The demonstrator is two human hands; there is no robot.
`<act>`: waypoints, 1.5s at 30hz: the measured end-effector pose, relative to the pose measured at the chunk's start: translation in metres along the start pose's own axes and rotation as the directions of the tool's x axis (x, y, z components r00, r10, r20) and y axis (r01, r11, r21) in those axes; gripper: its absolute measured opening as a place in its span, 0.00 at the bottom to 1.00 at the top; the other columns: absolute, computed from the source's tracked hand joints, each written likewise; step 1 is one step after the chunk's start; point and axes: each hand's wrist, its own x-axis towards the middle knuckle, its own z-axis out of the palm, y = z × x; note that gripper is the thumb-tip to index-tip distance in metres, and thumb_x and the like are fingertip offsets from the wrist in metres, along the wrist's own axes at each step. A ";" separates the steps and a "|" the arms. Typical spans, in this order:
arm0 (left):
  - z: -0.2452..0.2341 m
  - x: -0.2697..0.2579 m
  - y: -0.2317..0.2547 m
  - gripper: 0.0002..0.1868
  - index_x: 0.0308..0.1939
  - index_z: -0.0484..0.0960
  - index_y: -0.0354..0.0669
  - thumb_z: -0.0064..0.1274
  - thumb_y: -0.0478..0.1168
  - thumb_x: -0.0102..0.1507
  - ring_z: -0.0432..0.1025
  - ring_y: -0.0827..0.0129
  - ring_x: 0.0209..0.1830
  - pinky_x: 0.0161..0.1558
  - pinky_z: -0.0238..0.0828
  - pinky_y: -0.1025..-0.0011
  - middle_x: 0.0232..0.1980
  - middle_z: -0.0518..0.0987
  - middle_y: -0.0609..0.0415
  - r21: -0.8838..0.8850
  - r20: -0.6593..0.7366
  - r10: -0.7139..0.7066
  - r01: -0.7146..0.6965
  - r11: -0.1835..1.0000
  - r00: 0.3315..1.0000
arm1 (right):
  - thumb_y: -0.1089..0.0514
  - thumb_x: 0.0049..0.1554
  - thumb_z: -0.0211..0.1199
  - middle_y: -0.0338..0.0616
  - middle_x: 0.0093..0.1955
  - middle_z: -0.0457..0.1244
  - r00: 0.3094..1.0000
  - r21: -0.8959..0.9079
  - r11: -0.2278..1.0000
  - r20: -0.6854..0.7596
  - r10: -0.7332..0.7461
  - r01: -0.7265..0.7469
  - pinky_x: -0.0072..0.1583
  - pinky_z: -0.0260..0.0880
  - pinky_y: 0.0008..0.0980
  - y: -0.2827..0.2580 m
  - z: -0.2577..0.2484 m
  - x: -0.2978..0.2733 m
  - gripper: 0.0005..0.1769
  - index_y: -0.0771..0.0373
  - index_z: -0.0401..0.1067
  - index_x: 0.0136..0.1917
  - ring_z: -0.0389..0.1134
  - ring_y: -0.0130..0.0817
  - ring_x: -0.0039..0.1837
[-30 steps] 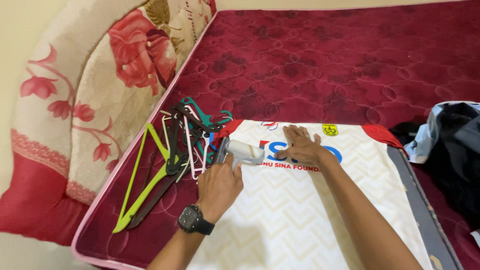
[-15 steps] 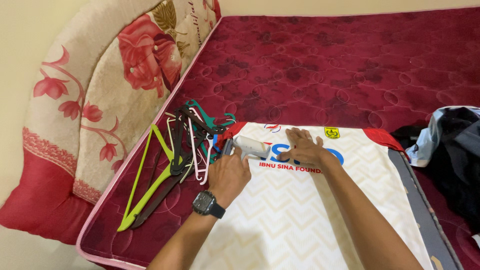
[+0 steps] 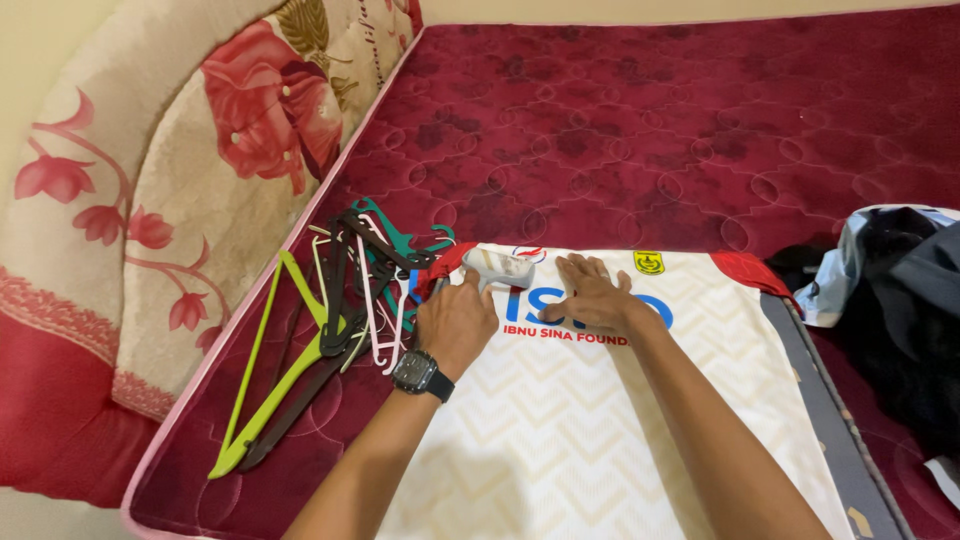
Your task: The person irons a white and red sports jersey on a portable ironing board, then hangs it on a hanger and places it on a clothes rack. Afterwards, the person picks up a blue polo shirt from a pile and lays it flat on the ironing board.
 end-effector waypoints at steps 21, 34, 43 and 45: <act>-0.002 -0.015 -0.023 0.23 0.60 0.76 0.37 0.50 0.48 0.66 0.78 0.41 0.31 0.34 0.73 0.47 0.33 0.82 0.36 0.001 -0.014 0.013 -0.013 1.000 1.000 | 0.28 0.33 0.66 0.35 0.88 0.32 0.999 0.002 0.999 0.010 -0.032 0.032 0.80 0.25 0.61 0.003 0.000 0.001 0.71 0.41 0.40 0.84 0.27 0.36 0.88; -0.040 -0.077 -0.031 0.24 0.63 0.75 0.40 0.48 0.49 0.66 0.78 0.44 0.30 0.33 0.73 0.47 0.30 0.82 0.38 0.050 0.040 -0.060 0.058 0.997 0.997 | 0.25 0.36 0.68 0.43 0.88 0.29 0.996 -0.079 0.995 -0.063 -0.060 0.055 0.79 0.26 0.63 0.009 0.010 0.006 0.74 0.46 0.35 0.85 0.25 0.45 0.87; -0.057 -0.119 -0.033 0.22 0.60 0.76 0.40 0.48 0.48 0.66 0.78 0.43 0.30 0.31 0.72 0.46 0.31 0.82 0.39 0.056 0.003 -0.036 0.036 0.998 0.999 | 0.22 0.47 0.60 0.50 0.87 0.34 0.962 -0.178 0.974 -0.208 -0.177 0.140 0.78 0.31 0.65 0.023 0.014 -0.058 0.61 0.49 0.45 0.83 0.32 0.54 0.86; -0.061 -0.129 -0.031 0.21 0.59 0.76 0.40 0.49 0.48 0.66 0.78 0.42 0.30 0.31 0.72 0.46 0.31 0.82 0.39 0.079 0.004 -0.051 0.050 0.996 0.999 | 0.23 0.46 0.62 0.52 0.86 0.35 0.969 -0.218 0.967 -0.178 -0.172 0.132 0.78 0.34 0.64 0.026 0.011 -0.078 0.59 0.47 0.49 0.82 0.34 0.53 0.86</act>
